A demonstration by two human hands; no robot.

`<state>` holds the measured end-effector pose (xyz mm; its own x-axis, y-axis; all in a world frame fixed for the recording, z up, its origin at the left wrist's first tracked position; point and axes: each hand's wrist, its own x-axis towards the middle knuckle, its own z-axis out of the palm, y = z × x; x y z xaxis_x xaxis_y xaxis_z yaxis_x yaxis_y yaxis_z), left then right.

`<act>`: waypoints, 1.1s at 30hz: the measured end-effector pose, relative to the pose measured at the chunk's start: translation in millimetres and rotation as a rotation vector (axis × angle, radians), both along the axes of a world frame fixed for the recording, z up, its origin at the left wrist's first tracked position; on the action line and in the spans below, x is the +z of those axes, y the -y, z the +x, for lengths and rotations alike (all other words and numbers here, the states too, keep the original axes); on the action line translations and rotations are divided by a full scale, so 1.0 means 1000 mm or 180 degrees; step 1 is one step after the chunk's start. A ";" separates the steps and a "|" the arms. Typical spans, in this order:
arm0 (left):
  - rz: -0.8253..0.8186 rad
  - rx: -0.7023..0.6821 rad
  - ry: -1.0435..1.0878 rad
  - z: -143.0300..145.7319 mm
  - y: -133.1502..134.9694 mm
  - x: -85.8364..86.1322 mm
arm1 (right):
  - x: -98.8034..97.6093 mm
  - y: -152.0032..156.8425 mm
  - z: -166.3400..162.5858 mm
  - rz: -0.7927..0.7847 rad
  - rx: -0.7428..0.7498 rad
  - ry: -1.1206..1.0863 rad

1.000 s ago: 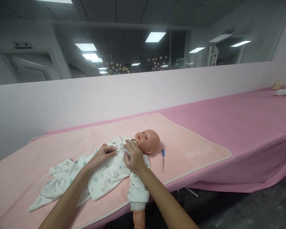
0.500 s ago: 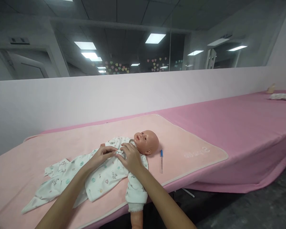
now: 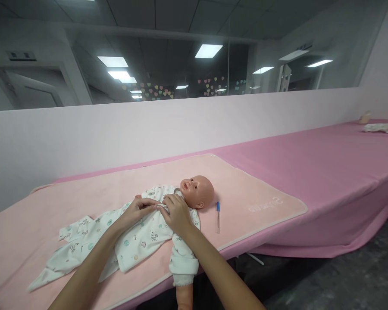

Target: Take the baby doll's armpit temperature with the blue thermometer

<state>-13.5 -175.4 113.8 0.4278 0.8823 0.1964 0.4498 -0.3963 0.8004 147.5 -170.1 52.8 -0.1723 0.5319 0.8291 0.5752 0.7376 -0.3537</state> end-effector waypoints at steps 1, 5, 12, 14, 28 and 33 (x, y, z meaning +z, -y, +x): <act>0.0034 0.0017 -0.0028 0.001 0.000 -0.001 | 0.000 0.000 0.000 0.0009 -0.0012 -0.0001; 0.0249 0.0251 -0.0153 0.004 0.001 -0.004 | 0.001 0.001 0.000 0.0046 -0.0014 -0.0008; 0.0647 0.0489 -0.0290 0.007 0.003 -0.007 | -0.001 0.001 0.001 0.0096 -0.0012 -0.0055; 0.0754 0.0512 -0.0324 0.009 0.003 -0.008 | -0.001 0.001 0.001 0.0118 0.0008 -0.0063; -0.0377 0.0077 -0.0511 -0.041 0.002 0.011 | -0.003 0.000 0.001 0.0214 -0.0204 -0.0399; -0.0563 -0.0222 -0.0623 -0.044 0.005 0.013 | -0.004 -0.001 0.001 0.0165 -0.0219 -0.0449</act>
<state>-57.7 -180.4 126.8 0.5035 0.8625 -0.0505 0.5792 -0.2936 0.7605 148.2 -169.4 49.0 -0.0171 0.4943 0.8691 0.5723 0.7176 -0.3969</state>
